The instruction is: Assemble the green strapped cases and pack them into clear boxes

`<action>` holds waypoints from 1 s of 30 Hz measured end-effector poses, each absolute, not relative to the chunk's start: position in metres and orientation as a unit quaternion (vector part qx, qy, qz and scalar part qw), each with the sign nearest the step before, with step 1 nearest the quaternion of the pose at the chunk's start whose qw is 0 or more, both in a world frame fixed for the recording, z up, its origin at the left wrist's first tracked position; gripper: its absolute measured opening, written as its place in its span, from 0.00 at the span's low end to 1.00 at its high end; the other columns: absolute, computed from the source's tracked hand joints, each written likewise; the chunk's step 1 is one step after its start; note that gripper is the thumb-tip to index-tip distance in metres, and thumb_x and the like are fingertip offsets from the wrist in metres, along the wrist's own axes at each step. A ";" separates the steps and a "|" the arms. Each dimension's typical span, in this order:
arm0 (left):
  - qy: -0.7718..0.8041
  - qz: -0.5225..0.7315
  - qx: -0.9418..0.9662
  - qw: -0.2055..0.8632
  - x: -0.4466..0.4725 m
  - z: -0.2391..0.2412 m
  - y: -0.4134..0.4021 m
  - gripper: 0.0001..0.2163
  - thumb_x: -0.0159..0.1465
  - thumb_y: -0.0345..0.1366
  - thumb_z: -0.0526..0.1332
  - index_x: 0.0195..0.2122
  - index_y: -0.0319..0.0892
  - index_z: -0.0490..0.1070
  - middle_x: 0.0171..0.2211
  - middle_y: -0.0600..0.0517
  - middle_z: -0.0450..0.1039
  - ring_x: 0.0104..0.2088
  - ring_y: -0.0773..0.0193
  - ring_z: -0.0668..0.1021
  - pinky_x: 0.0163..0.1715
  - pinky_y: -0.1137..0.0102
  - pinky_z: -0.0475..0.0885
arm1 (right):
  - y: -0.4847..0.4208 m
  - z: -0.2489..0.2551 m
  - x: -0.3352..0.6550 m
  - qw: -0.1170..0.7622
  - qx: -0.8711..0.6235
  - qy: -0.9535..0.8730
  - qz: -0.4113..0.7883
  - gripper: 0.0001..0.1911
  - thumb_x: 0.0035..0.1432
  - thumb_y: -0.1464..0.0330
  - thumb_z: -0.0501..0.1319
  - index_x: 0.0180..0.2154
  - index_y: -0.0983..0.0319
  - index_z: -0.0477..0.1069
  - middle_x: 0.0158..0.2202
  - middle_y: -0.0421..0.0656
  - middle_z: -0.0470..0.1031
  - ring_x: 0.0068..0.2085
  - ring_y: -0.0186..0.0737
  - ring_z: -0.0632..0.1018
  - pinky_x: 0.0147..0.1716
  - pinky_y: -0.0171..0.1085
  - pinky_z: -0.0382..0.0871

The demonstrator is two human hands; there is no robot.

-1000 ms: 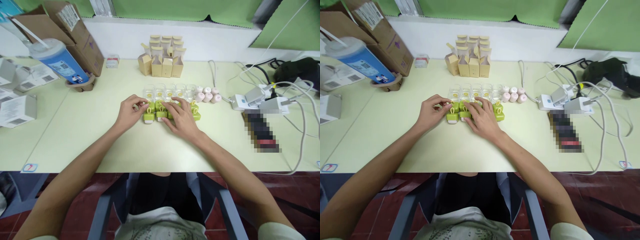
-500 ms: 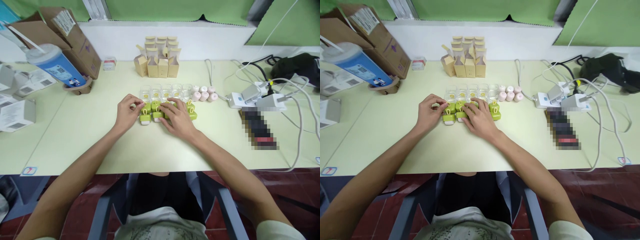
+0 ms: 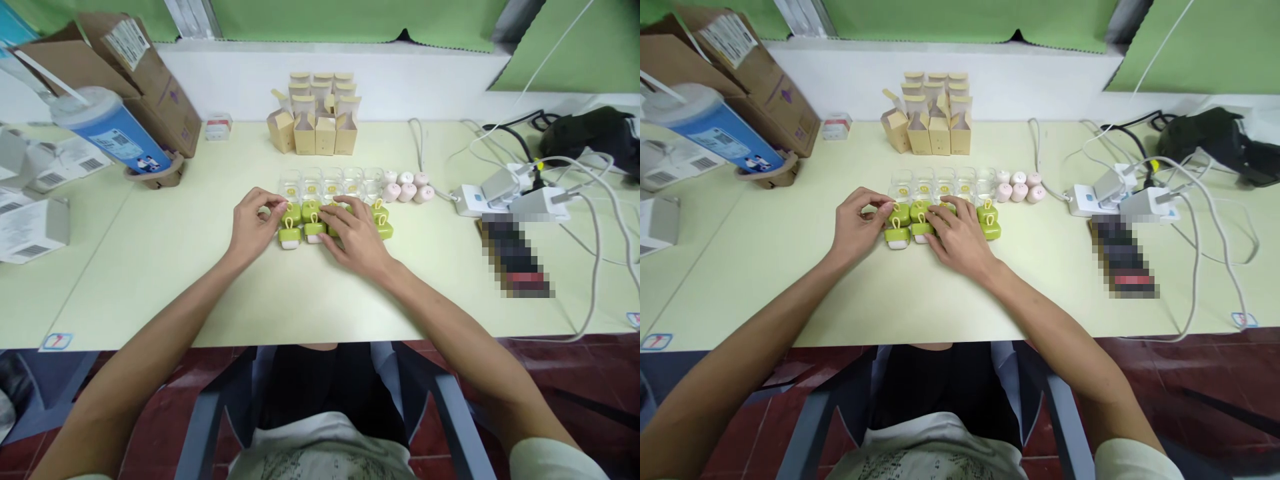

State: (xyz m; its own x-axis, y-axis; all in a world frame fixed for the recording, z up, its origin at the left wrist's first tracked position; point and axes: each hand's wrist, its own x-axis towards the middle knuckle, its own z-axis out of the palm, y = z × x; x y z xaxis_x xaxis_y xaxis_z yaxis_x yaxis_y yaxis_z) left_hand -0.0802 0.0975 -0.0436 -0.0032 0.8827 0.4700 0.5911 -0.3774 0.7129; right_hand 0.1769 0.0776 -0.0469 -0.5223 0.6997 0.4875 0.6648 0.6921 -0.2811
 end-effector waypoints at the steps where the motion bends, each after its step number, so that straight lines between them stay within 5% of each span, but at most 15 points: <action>1: 0.534 0.467 0.689 0.150 -0.081 -0.042 0.096 0.06 0.72 0.39 0.66 0.42 0.45 0.82 0.43 0.48 0.81 0.42 0.62 0.81 0.32 0.72 0.74 | 0.078 -0.047 0.177 0.295 -0.391 -0.871 0.028 0.22 0.78 0.60 0.60 0.65 0.59 0.77 0.66 0.52 0.81 0.71 0.66 0.70 0.66 0.66 0.66; 8: 0.423 0.371 0.819 0.107 -0.109 -0.023 0.091 0.18 0.70 0.57 0.70 0.38 0.48 0.81 0.29 0.54 0.76 0.28 0.65 0.75 0.30 0.67 0.73 | 0.086 -0.041 0.196 0.370 -0.412 -0.833 -0.001 0.17 0.79 0.61 0.56 0.56 0.56 0.82 0.57 0.52 0.84 0.64 0.62 0.75 0.61 0.63 0.70; 11: 0.367 0.330 0.866 0.078 -0.116 -0.021 0.090 0.20 0.67 0.61 0.72 0.39 0.48 0.85 0.31 0.53 0.78 0.25 0.67 0.73 0.28 0.67 0.70 | 0.089 -0.039 0.207 0.390 -0.405 -0.827 -0.012 0.14 0.78 0.62 0.58 0.50 0.56 0.84 0.52 0.49 0.85 0.60 0.60 0.76 0.57 0.60 0.72; 23: 0.357 0.283 0.890 -0.014 -0.111 -0.022 0.080 0.16 0.73 0.54 0.68 0.41 0.48 0.86 0.35 0.50 0.82 0.27 0.66 0.79 0.27 0.69 0.72 | 0.081 -0.044 0.199 0.359 -0.351 -0.865 0.004 0.15 0.78 0.66 0.58 0.45 0.54 0.85 0.50 0.47 0.85 0.59 0.58 0.76 0.57 0.59 0.71; 30: 0.368 0.291 0.883 -0.019 -0.109 -0.024 0.079 0.16 0.74 0.54 0.68 0.42 0.47 0.85 0.35 0.50 0.80 0.28 0.66 0.79 0.30 0.69 0.77 | 0.075 -0.042 0.193 0.319 -0.362 -0.876 -0.006 0.17 0.78 0.64 0.58 0.59 0.54 0.83 0.53 0.49 0.84 0.62 0.61 0.74 0.58 0.61 0.70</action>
State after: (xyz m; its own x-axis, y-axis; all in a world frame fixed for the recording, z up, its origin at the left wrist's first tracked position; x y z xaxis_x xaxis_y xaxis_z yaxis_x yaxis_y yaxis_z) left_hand -0.1093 0.0791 -0.0237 0.5602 0.6383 0.5279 0.6608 -0.7287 0.1798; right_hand 0.1933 0.0754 -0.0425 -0.5344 0.6306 0.5628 0.6378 0.7378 -0.2211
